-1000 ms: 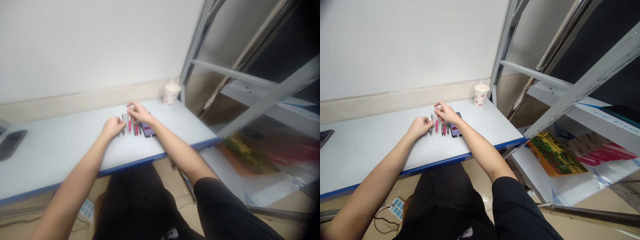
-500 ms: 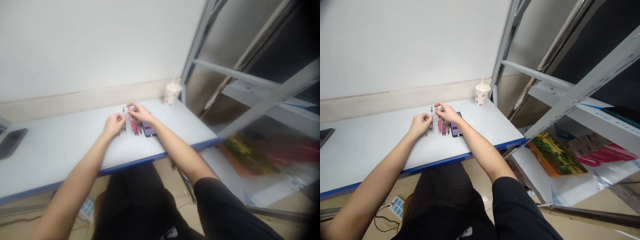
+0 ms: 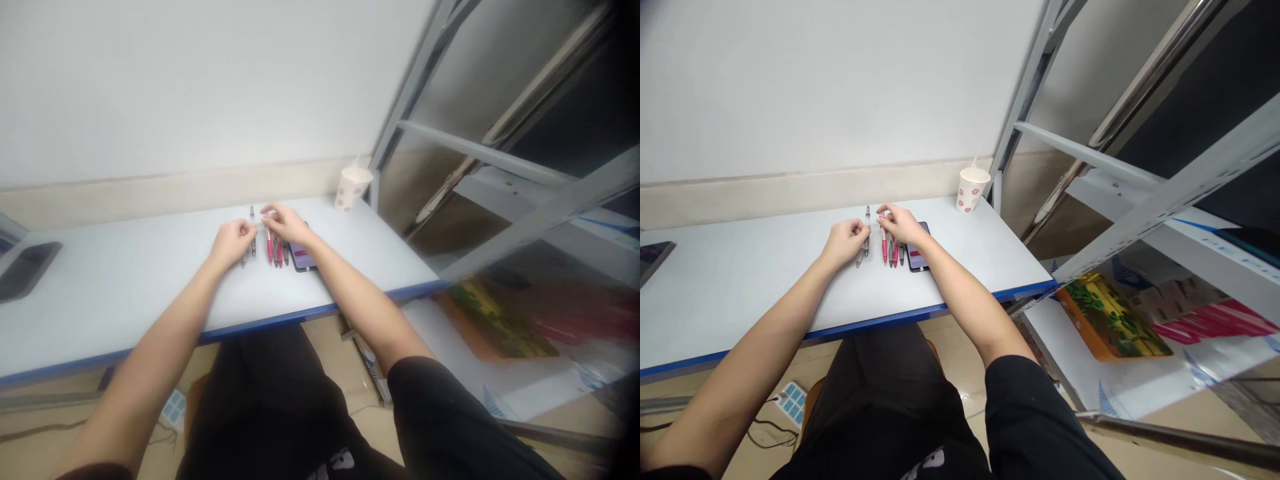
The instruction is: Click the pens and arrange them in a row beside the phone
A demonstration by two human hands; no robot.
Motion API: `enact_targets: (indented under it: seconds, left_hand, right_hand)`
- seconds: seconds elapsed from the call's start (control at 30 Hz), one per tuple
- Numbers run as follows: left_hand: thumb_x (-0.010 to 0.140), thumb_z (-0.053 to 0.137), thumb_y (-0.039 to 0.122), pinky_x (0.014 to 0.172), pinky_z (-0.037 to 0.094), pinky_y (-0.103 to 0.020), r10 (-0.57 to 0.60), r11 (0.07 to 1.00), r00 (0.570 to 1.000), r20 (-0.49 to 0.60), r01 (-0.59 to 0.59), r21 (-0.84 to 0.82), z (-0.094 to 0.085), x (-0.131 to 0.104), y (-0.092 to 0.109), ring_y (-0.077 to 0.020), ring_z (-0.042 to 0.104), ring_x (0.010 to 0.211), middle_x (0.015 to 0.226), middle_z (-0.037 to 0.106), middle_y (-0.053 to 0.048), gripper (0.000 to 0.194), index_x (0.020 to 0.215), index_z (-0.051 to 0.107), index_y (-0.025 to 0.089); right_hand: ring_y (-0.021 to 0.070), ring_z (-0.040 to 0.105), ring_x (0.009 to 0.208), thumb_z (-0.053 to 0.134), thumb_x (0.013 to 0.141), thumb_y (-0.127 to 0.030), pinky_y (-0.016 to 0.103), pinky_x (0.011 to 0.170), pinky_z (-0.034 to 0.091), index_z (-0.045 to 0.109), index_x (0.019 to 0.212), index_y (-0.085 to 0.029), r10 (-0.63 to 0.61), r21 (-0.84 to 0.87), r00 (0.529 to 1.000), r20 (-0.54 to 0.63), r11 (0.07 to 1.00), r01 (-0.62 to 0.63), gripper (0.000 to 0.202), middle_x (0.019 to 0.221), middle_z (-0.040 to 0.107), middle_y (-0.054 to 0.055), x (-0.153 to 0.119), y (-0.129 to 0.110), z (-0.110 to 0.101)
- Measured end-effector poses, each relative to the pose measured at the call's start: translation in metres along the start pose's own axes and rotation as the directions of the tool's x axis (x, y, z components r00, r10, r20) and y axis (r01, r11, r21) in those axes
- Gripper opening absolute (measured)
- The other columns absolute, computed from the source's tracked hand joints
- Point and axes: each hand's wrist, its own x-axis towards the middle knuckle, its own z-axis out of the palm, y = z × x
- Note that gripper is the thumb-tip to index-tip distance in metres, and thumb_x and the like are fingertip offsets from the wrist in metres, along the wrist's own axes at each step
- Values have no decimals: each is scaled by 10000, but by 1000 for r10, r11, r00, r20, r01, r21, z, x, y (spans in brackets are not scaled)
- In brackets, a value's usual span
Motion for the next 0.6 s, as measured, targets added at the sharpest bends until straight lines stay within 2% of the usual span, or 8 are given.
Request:
enact_targets:
  seconds: [0.07, 0.23, 0.47, 0.6]
  left_hand:
    - [903, 558, 369, 662, 409, -316, 4, 1000, 1000, 6, -4, -1, 0, 0, -1, -191, 582, 626, 625, 616, -3, 272, 669, 528, 235]
    - [902, 560, 392, 649, 405, -320, 19, 1000, 1000, 12, -19, -11, 1, 1, -2, -190, 575, 610, 609, 604, 3, 276, 674, 520, 240]
    - [918, 562, 380, 650, 422, -323, 22, 1000, 999, 37, -22, 11, -1, 0, 2, -195, 591, 620, 613, 621, -5, 283, 675, 534, 237]
    - [910, 559, 374, 640, 414, -318, 17, 1000, 999, 33, -17, -16, -1, -1, 2, -189, 582, 606, 611, 621, -5, 277, 671, 532, 237]
  right_hand:
    - [127, 577, 575, 572, 986, -277, 251, 593, 456, 589, 1143, -163, 6, -17, 1000, 12, 1000, -6, 194, 676, 618, -52, 0, 0, 0]
    - [122, 529, 529, 583, 982, -269, 258, 582, 443, 556, 1304, -174, 1, -31, 1000, -1, 1000, -1, 336, 658, 598, -80, 1, 1, 1]
    - [142, 589, 615, 564, 996, -291, 265, 653, 459, 603, 1187, -164, -5, -31, 1000, -3, 1000, 4, 233, 665, 605, -59, 0, -1, 6]
    - [141, 589, 638, 573, 985, -255, 266, 674, 464, 592, 1234, -167, 5, -13, 1000, -24, 1000, -5, 265, 697, 624, -52, -1, -3, 6]
